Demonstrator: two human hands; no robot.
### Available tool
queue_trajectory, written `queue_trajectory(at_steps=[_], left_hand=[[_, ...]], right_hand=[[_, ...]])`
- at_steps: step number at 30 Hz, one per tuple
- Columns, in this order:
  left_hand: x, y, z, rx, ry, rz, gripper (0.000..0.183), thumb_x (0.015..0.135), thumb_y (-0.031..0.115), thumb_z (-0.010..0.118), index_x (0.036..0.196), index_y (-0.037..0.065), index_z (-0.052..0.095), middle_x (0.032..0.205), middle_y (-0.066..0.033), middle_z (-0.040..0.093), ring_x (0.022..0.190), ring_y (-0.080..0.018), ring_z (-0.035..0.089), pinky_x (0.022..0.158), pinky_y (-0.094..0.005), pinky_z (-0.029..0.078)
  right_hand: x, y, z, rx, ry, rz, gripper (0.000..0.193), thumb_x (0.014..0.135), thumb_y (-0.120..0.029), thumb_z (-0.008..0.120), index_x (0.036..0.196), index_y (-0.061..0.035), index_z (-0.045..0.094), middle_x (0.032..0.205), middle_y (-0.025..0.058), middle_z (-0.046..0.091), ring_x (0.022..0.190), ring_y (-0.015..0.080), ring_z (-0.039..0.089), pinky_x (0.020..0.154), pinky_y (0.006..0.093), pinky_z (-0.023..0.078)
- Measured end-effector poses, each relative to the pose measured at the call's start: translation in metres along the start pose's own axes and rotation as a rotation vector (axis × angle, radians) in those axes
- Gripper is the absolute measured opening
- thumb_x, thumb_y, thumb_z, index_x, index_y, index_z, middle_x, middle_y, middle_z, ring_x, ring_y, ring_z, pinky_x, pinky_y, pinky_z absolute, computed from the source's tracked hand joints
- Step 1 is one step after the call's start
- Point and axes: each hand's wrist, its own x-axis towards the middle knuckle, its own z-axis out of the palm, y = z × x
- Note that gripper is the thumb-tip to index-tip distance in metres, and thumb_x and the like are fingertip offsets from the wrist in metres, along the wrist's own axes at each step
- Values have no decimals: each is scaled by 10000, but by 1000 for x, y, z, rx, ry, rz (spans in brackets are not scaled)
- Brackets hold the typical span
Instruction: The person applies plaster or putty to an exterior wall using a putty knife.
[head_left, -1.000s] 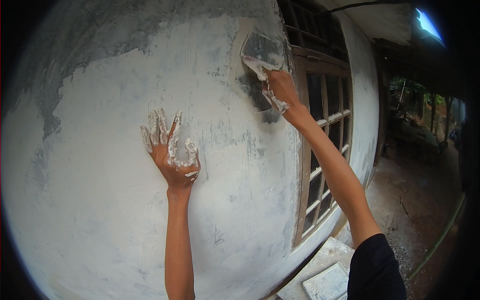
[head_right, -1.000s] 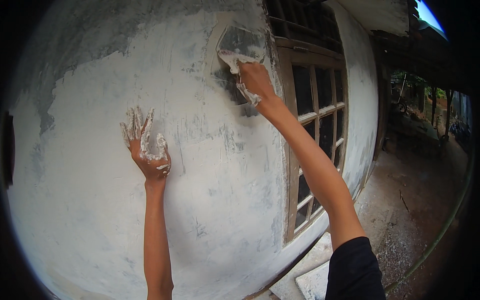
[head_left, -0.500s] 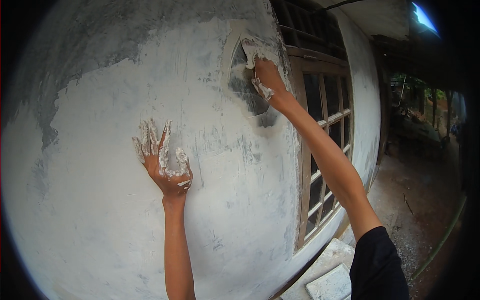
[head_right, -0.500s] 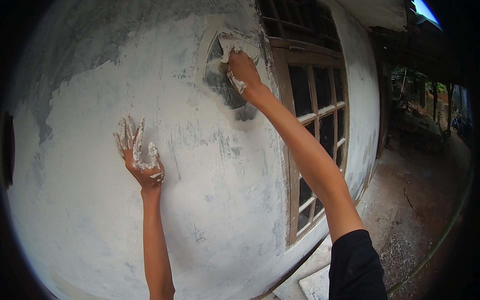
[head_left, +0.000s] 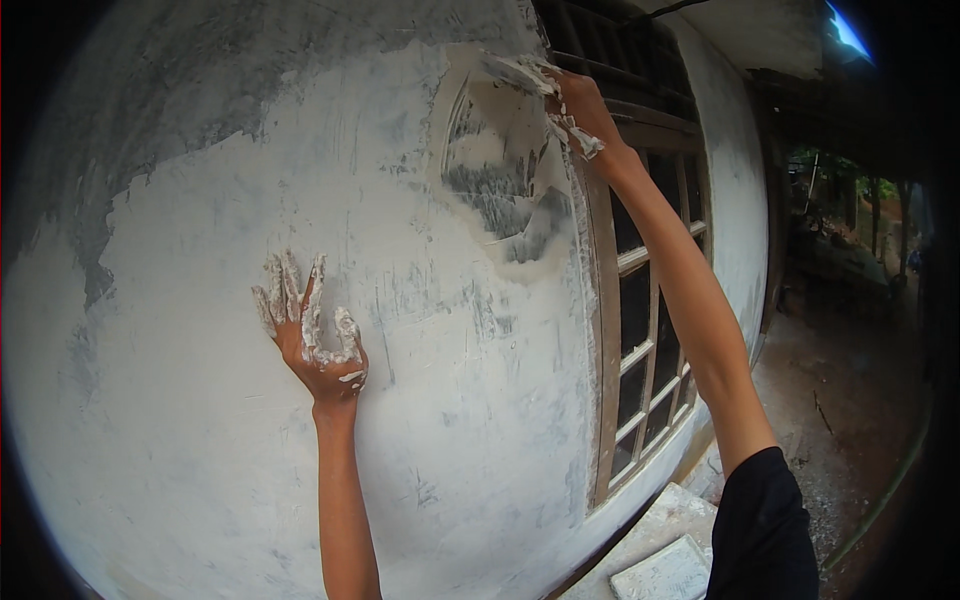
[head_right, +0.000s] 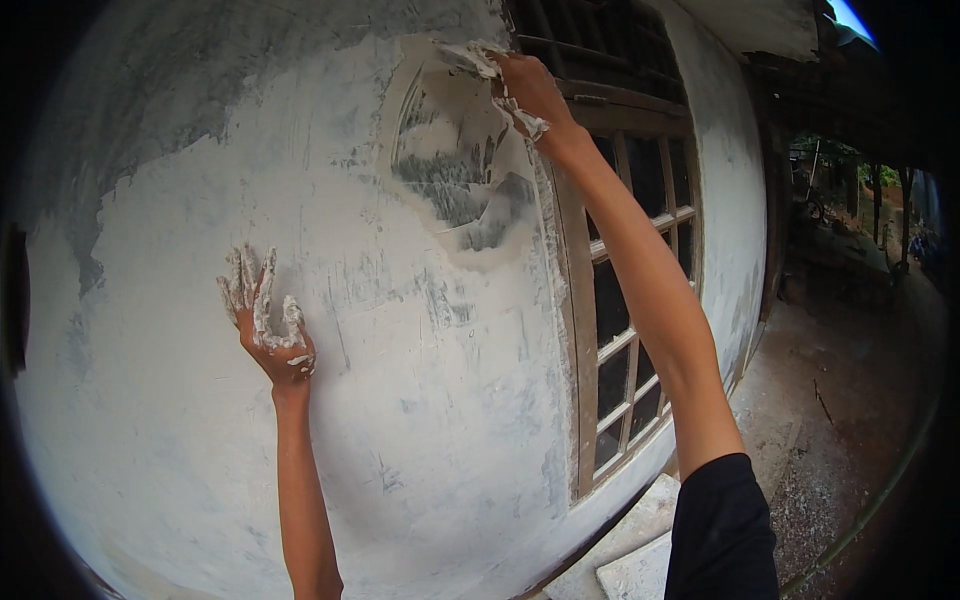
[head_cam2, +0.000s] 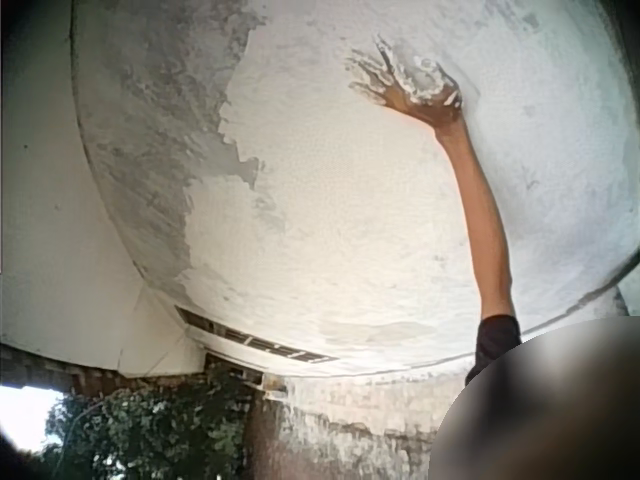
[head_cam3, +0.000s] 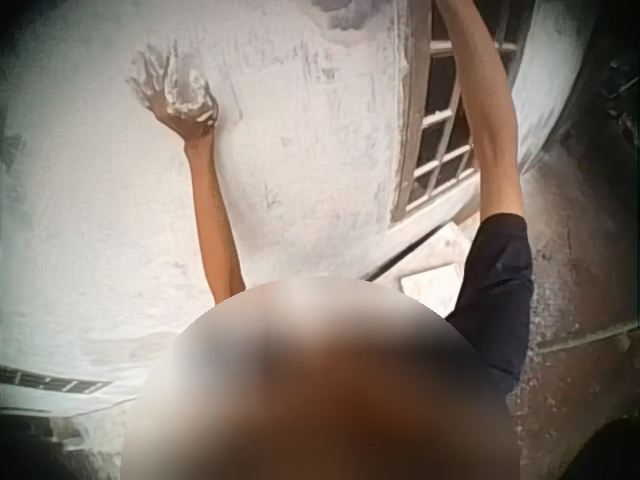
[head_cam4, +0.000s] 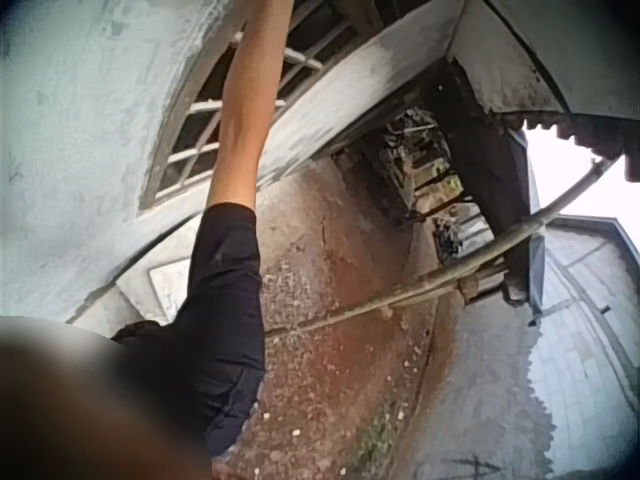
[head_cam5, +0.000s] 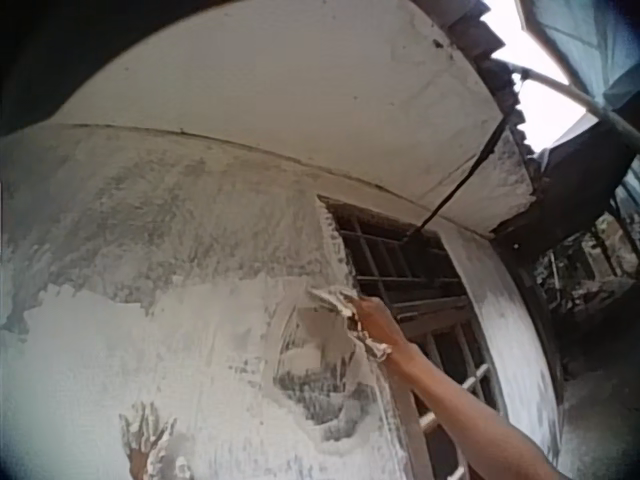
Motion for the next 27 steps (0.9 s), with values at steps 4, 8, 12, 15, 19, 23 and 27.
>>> queue_trajectory(at_steps=[4,8,12,15,19,23,27], left_hand=[[0,2,4,69,-23,55,448,730,69,571,1168,-25,573,1121,-191,600,1111,-374,525,1008,-459,336],[-6,-2,4,76,-17,5,461,732,86,567,1185,0,583,1142,-185,603,1082,-350,547,1032,-461,316],[-8,-3,7,48,-6,-21,463,743,88,559,1200,24,595,1186,-185,598,1115,-343,544,1078,-480,263],[-4,-5,5,126,-3,65,416,816,183,551,1178,-23,567,1165,-177,585,1141,-344,518,1032,-448,322],[3,0,3,157,25,81,456,742,92,565,1192,22,598,1247,-198,563,1152,-344,532,1072,-474,280],[-8,-5,12,101,-12,-19,457,742,91,561,1194,24,597,1257,-200,554,1165,-340,524,1079,-476,271],[2,3,11,192,20,56,471,728,97,573,1193,23,596,1239,-190,569,1090,-323,566,1074,-472,285]], right_hand=[[-16,27,31,-78,-107,-22,449,694,54,552,1144,47,544,900,276,591,840,435,567,740,438,463],[-76,-22,47,-19,-143,39,434,704,44,573,1136,30,534,891,250,584,845,414,584,734,448,479],[-144,-54,48,71,-267,108,537,687,34,612,1211,39,500,920,242,565,827,416,583,742,438,496],[-155,-76,22,14,-368,113,523,688,35,613,1203,29,518,954,249,583,842,409,595,731,424,499],[-94,-38,-12,100,-90,45,520,689,50,591,1202,29,509,915,240,594,837,400,597,727,416,494],[-52,14,-5,38,-92,12,498,699,56,570,1192,31,503,909,251,591,848,413,592,715,428,495],[-105,-9,40,-70,-105,143,445,723,42,554,1167,52,523,919,265,585,832,423,593,737,435,493]])
